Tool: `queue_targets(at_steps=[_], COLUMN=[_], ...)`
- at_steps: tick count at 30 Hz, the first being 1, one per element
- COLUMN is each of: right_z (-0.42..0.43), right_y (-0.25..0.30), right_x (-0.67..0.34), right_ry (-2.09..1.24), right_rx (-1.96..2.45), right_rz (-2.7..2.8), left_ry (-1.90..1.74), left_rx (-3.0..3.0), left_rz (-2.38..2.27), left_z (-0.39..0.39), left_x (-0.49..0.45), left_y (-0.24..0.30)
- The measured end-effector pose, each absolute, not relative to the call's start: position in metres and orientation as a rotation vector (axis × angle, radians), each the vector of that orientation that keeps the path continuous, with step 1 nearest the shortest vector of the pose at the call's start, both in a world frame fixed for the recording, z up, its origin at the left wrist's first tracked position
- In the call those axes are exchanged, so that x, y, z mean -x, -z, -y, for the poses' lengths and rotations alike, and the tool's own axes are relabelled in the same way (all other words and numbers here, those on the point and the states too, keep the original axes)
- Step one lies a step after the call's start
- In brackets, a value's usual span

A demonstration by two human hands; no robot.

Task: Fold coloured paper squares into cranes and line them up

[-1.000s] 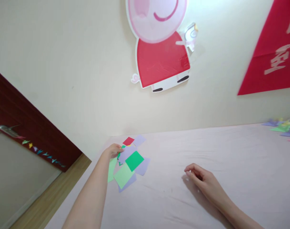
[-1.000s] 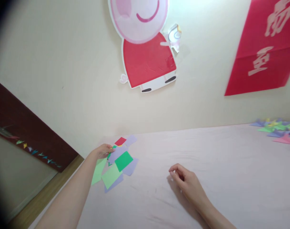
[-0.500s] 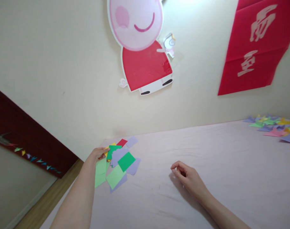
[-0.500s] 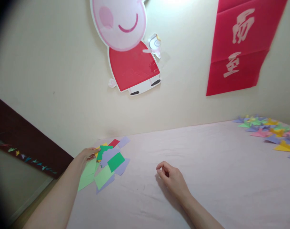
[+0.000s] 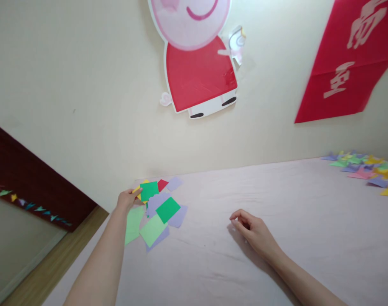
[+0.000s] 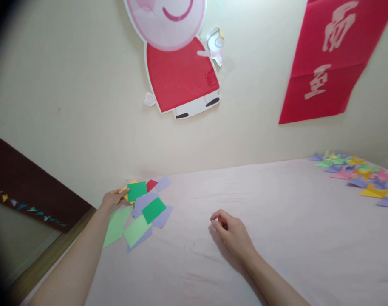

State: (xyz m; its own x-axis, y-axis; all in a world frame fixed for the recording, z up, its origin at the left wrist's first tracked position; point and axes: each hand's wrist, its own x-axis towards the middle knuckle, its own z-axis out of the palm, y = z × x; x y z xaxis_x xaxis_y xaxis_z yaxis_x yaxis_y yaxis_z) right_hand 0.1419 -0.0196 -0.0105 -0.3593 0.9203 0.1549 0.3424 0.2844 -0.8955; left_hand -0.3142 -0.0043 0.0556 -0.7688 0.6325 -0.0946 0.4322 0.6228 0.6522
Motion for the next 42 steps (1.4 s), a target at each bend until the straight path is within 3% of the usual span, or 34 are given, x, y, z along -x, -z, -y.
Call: queue_targets(at_steps=[7, 14, 17, 23, 26, 32, 42], right_z=[0.018, 0.021, 0.018, 0.017, 0.022, 0.021, 0.015], right_y=[0.011, 0.007, 0.004, -0.003, -0.001, -0.004, -0.008], right_x=[-0.142, -0.141, -0.144, -0.165, -0.178, -0.194, -0.191], right_ry=[-1.051, -1.088, -1.016, -0.509, -0.449, -0.63, -0.791], right_rx=[1.139, 1.117, 1.102, 0.943, 1.007, 1.072, 1.371], right_rz=[1.845, 1.797, 1.729, 2.126, 2.295, 2.413, 2.255], left_ry=[-0.886, -1.156, -1.111, -0.854, -0.82, -0.645, -0.463], left_rx=[-1.14, -1.442, -1.854, -2.328, -2.208, -2.153, -2.412], left_rz=[-2.765, -2.869, -2.57, -1.659, -1.578, -1.619, -1.724], left_z=[-0.003, -0.004, 0.004, 0.039, 0.052, 0.07, 0.113], left_x=[0.296, 0.237, 0.163, 0.018, -0.004, 0.0, 0.0], left_y=[-0.091, -0.118, -0.096, -0.018, -0.007, -0.016, 0.014])
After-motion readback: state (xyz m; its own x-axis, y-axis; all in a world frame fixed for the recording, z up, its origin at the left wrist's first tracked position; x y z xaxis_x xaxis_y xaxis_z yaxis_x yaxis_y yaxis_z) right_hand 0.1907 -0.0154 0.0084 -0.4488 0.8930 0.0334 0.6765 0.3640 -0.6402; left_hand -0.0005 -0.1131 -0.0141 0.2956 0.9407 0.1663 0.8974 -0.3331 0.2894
